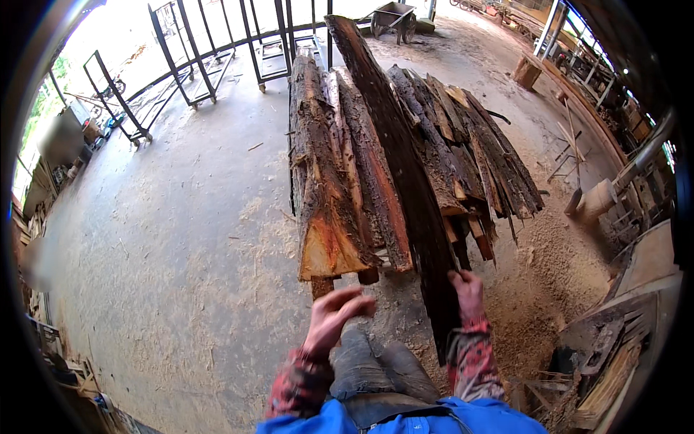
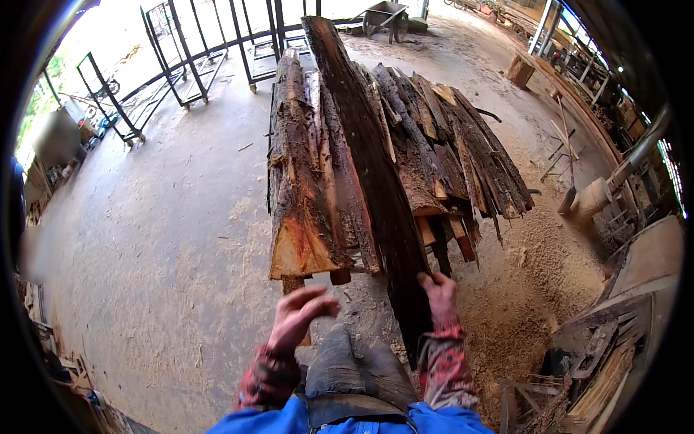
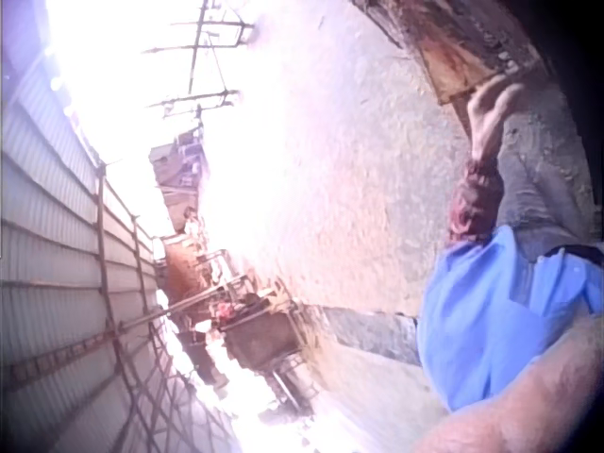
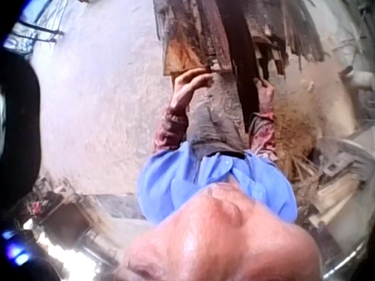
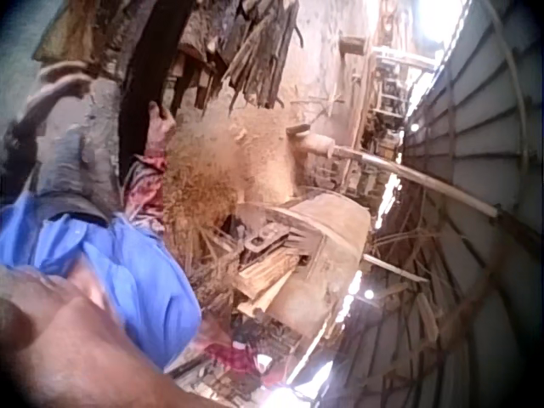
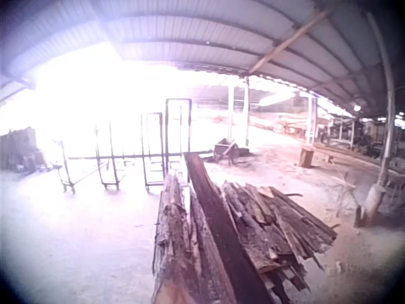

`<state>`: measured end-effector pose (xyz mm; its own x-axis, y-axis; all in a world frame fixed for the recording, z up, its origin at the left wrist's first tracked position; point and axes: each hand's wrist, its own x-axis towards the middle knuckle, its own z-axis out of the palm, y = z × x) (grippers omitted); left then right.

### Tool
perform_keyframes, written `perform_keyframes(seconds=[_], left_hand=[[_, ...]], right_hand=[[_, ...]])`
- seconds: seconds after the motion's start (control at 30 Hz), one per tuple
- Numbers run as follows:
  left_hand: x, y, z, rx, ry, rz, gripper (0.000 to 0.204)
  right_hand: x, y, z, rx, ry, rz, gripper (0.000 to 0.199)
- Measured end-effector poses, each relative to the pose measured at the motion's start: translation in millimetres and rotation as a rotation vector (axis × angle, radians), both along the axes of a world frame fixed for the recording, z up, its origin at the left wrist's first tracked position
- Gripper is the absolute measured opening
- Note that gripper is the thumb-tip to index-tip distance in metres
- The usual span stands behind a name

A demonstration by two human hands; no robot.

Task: The person repeatedly picks up wooden planks from a cart and places them onto a conveyor belt. They handle the planks one by one, moving them from a pile to the processing area.

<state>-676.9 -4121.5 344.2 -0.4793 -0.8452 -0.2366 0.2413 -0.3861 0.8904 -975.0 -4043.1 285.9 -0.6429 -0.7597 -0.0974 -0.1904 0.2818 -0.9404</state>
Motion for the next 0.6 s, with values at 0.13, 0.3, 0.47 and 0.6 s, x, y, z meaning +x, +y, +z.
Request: perform_keyframes(seconds=[0.13, 0.3, 0.47, 0.6], left_hand=[[98, 66, -49, 0.204, -0.130, 0.377, 0.033], [185, 121, -123, 0.394, -0.213, 0.815, 0.022], [217, 138, -140, 0.565, -0.269, 0.745, 0.027], [246, 215, -224, 0.755, -0.427, 0.828, 0.022]], right_hand=[[11, -96, 4, -0.123, -0.124, 0.083, 0.037], [9, -205, -29, -0.075, -0.106, 0.094, 0.035], [26, -280, -27, 0.009, -0.058, 0.112, 0.039], [39, -307, -59, -0.058, -0.071, 0.136, 0.041]])
